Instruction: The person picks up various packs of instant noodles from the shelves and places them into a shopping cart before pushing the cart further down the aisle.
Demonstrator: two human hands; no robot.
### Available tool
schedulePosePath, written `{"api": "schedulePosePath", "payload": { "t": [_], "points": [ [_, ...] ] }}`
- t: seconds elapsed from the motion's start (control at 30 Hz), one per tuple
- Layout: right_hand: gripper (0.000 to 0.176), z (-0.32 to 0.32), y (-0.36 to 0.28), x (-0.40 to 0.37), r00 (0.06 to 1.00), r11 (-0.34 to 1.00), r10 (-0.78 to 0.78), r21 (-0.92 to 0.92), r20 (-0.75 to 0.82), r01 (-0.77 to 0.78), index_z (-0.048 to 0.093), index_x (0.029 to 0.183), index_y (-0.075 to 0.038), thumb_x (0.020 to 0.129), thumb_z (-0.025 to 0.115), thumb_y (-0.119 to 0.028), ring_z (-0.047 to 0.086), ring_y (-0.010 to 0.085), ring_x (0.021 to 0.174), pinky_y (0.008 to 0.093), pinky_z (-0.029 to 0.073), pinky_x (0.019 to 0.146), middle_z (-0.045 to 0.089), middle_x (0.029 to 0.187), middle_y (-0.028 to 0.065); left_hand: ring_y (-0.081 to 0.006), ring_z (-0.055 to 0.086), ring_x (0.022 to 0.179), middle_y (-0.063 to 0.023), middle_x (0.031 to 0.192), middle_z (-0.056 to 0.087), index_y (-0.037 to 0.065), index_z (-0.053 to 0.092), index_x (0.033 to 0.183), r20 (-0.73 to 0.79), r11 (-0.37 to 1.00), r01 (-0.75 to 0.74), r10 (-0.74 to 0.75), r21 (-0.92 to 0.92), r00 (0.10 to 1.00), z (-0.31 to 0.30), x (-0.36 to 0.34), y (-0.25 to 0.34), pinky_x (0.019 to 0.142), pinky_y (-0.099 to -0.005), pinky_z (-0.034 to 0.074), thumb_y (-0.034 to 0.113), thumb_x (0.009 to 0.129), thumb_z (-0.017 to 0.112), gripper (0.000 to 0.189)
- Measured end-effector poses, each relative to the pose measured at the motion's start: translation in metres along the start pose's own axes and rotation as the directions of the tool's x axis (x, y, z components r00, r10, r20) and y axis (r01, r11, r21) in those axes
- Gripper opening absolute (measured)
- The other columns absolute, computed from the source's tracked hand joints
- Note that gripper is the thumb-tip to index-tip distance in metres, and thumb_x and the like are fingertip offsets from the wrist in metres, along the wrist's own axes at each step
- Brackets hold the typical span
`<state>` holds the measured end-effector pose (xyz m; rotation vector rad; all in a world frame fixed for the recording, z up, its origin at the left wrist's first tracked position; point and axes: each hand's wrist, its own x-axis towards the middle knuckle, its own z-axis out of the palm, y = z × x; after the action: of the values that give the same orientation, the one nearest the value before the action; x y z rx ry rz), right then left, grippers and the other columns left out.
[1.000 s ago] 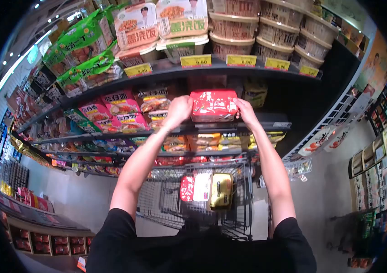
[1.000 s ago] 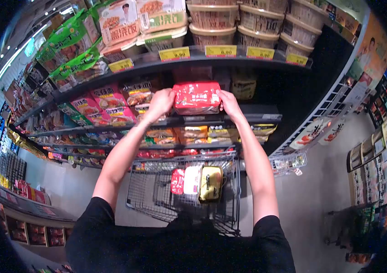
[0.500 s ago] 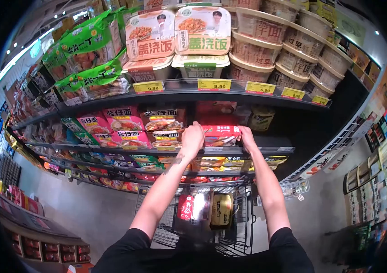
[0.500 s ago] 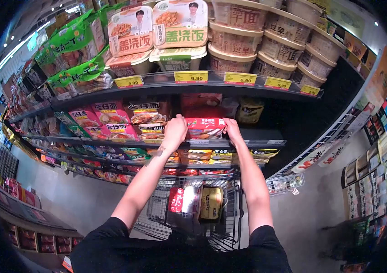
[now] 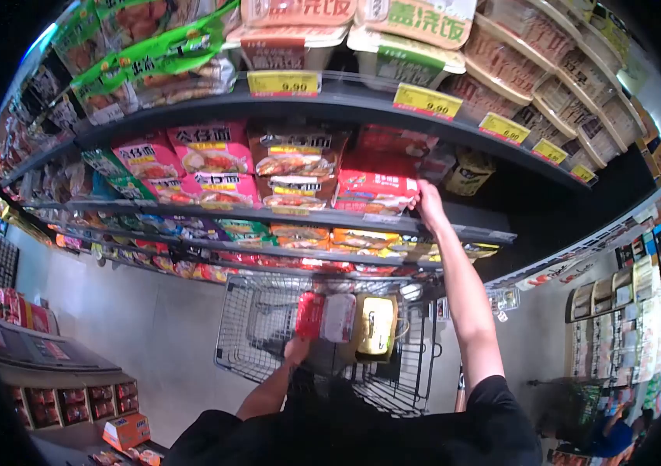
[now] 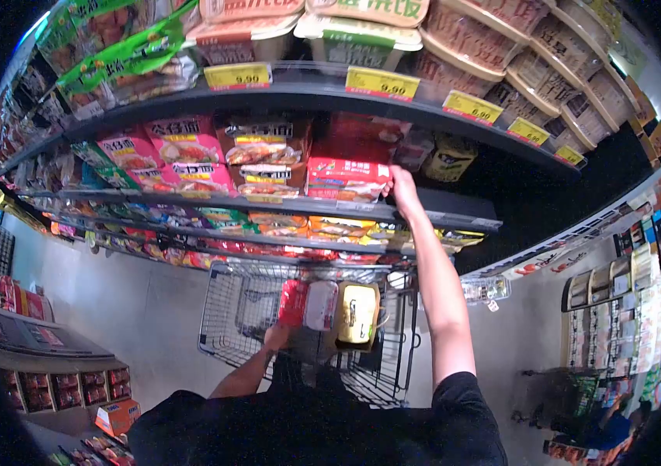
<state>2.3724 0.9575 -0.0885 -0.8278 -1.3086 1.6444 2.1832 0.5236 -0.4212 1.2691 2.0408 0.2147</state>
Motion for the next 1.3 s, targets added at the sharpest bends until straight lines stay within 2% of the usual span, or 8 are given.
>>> {"api": "schedulePosePath", "payload": {
  "t": [0.1, 0.23, 0.5, 0.57, 0.6, 0.8, 1.03, 1.3],
  "points": [
    [0.043, -0.010, -0.003, -0.038, 0.996, 0.998, 0.044, 0.051, -0.082, -0.040, 0.037, 0.065, -0.015, 0.099, 0.041, -0.039, 0.028, 0.0074, 0.045, 0.0254, 0.024, 0.043, 0.031, 0.055, -0.0065, -0.0418, 0.064, 0.085, -0.0244, 0.092, 0.066, 0.006, 0.057, 0.113, 0.158, 0.991, -0.118, 0.107, 0.058, 0.982, 0.041, -0.001, -0.043, 0.070, -0.0547, 0.050, 0.032, 0.096, 0.034, 0.039],
    [0.043, -0.031, 0.045, -0.157, 0.859, 0.792, -0.433, -0.570, -0.272, 0.219, 0.038, 0.063, -0.012, 0.099, 0.047, -0.035, 0.029, 0.0044, 0.050, 0.0248, 0.022, 0.046, 0.034, 0.056, -0.0067, -0.0313, 0.067, 0.078, -0.0192, 0.082, 0.066, 0.002, 0.058, 0.111, 0.325, 0.772, 0.393, -0.254, -0.500, 0.911, 0.067, 0.039, -0.066, 0.064, -0.0424, 0.051, 0.061, 0.093, 0.033, 0.066],
    [0.046, -0.060, 0.171, -0.513, 0.674, 0.673, 0.358, -0.322, -0.647, -0.666, 0.051, 0.059, -0.007, 0.096, 0.051, -0.035, 0.046, 0.0113, 0.051, 0.0296, 0.037, 0.047, 0.048, 0.053, 0.0024, -0.0244, 0.060, 0.064, -0.0108, 0.086, 0.061, 0.004, 0.054, 0.121, 0.620, -0.050, 0.620, 0.009, -0.783, 0.785, 0.173, 0.101, -0.107, 0.054, -0.0406, 0.050, 0.068, 0.087, 0.043, 0.074],
    [0.044, -0.020, 0.138, -0.555, 0.737, 0.355, 0.288, -0.647, -0.611, -0.675, 0.055, 0.072, 0.001, 0.092, 0.055, -0.038, 0.046, 0.0183, 0.054, 0.0393, 0.040, 0.056, 0.045, 0.056, 0.0135, -0.0232, 0.059, 0.064, -0.0104, 0.084, 0.060, 0.005, 0.053, 0.123, 0.593, 0.125, 0.600, -0.087, -0.790, 0.800, 0.139, 0.078, -0.091, 0.051, -0.0394, 0.049, 0.068, 0.087, 0.043, 0.073],
    [0.044, -0.036, 0.163, -0.599, 0.834, 0.519, 0.257, -0.658, -0.489, -0.546, 0.057, 0.072, 0.002, 0.092, 0.057, -0.038, 0.047, 0.0149, 0.055, 0.0365, 0.040, 0.056, 0.049, 0.056, 0.0097, -0.0220, 0.058, 0.063, -0.0100, 0.083, 0.059, 0.006, 0.052, 0.124, 0.531, 0.278, 0.567, -0.198, -0.776, 0.824, 0.119, 0.077, -0.069, 0.049, -0.0382, 0.049, 0.068, 0.087, 0.044, 0.073],
    [0.043, -0.016, 0.136, -0.627, 0.426, 0.323, 0.488, -0.296, -0.762, -0.899, 0.061, 0.072, 0.000, 0.091, 0.060, -0.039, 0.051, 0.0092, 0.060, 0.0319, 0.042, 0.056, 0.055, 0.059, 0.0037, -0.0186, 0.052, 0.053, -0.0068, 0.068, 0.054, 0.008, 0.056, 0.117, 0.376, 0.158, 0.416, -0.230, -0.896, 0.898, 0.153, 0.101, -0.085, 0.046, -0.0349, 0.044, 0.058, 0.089, 0.053, 0.058],
    [0.045, -0.034, 0.132, -0.637, 0.531, 0.290, 0.519, -0.446, -0.669, -0.847, 0.065, 0.078, -0.002, 0.091, 0.055, -0.045, 0.057, 0.0186, 0.061, 0.0377, 0.045, 0.061, 0.060, 0.063, 0.0096, -0.0266, 0.058, 0.057, -0.0099, 0.066, 0.060, 0.004, 0.063, 0.107, -0.102, 0.319, -0.019, -0.247, -0.948, 0.963, 0.169, 0.088, -0.089, 0.053, -0.0418, 0.046, 0.046, 0.090, 0.053, 0.046],
    [0.042, -0.047, 0.135, -0.601, 0.579, 0.238, 0.721, -0.648, -0.381, -0.724, 0.066, 0.097, -0.005, 0.093, 0.052, -0.045, 0.060, 0.0162, 0.084, 0.0355, 0.047, 0.076, 0.065, 0.089, 0.0124, -0.0306, 0.061, 0.061, -0.0138, 0.068, 0.062, 0.002, 0.065, 0.100, -0.222, 0.660, -0.030, -0.209, -0.750, 0.952, 0.058, 0.059, -0.065, 0.059, -0.0436, 0.047, 0.043, 0.087, 0.055, 0.045]
  ]
}}
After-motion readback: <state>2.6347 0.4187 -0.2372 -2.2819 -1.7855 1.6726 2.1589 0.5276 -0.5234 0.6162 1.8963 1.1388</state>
